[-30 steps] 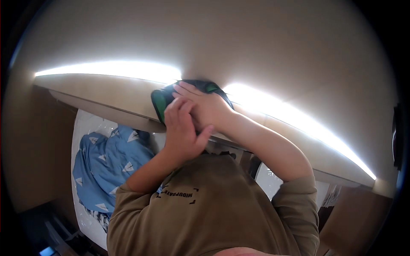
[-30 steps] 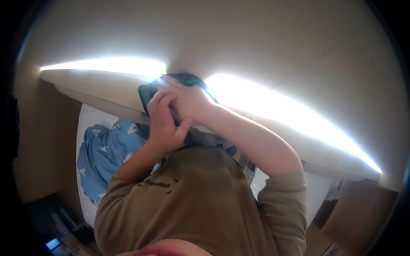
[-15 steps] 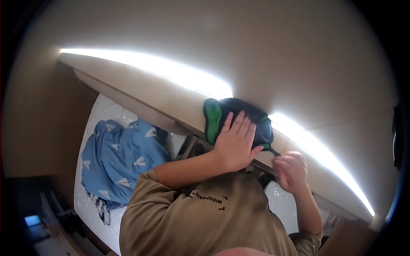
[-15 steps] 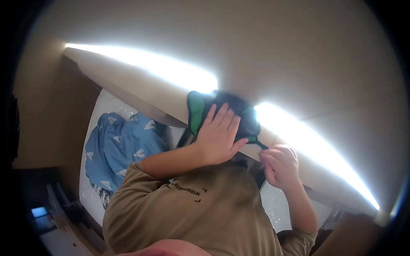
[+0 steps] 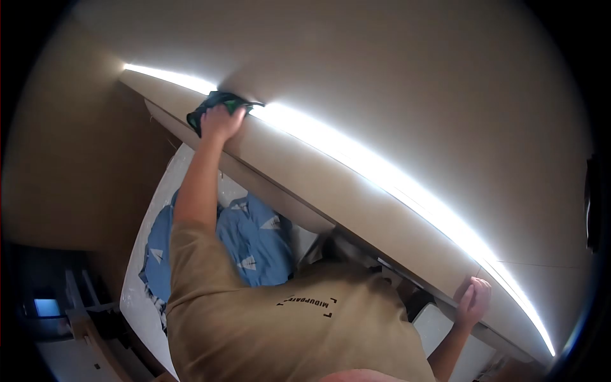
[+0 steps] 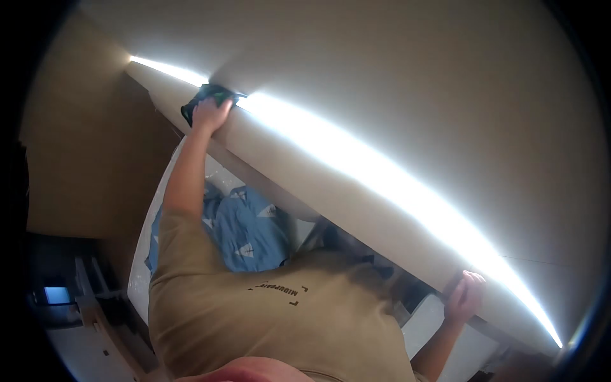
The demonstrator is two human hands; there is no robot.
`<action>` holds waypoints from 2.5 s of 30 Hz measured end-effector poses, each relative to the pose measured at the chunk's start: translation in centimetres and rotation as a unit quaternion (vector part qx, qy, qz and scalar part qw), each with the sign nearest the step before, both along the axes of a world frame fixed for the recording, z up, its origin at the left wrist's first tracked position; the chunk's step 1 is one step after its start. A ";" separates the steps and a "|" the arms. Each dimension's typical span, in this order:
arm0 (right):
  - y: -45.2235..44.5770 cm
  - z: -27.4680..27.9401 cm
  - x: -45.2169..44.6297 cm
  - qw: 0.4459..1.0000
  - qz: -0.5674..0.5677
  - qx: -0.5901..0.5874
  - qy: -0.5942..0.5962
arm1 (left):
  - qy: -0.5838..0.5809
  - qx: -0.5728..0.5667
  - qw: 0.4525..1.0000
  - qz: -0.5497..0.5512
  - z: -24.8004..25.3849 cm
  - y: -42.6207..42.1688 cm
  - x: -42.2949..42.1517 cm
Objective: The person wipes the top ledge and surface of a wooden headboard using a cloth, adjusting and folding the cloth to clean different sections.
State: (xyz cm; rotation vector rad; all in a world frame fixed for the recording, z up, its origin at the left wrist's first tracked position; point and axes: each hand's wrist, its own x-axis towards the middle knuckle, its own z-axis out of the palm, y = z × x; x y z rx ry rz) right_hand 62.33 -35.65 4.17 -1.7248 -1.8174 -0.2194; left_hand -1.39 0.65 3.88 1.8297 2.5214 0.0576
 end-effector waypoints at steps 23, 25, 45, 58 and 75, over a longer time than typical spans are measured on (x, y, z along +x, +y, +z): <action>-0.4 -3.7 0.2 0.997 -0.044 0.057 -0.002 | -0.006 -0.053 0.883 -0.467 0.9 -12.5 9.9; -0.4 -3.7 0.3 0.997 -0.057 0.053 -0.016 | -0.025 0.019 0.920 -0.391 0.4 -10.1 6.0; 0.4 -4.0 -2.4 0.980 -0.150 0.122 -0.050 | -0.067 -0.080 0.992 -0.069 1.2 3.6 -10.8; 0.6 -3.5 -3.0 0.981 -0.129 0.138 -0.043 | -0.008 -0.030 0.974 -0.222 -0.1 -4.9 -0.9; 0.9 -3.3 -3.0 0.977 -0.107 0.182 -0.007 | -0.076 -0.076 0.980 0.165 -1.6 8.4 -9.1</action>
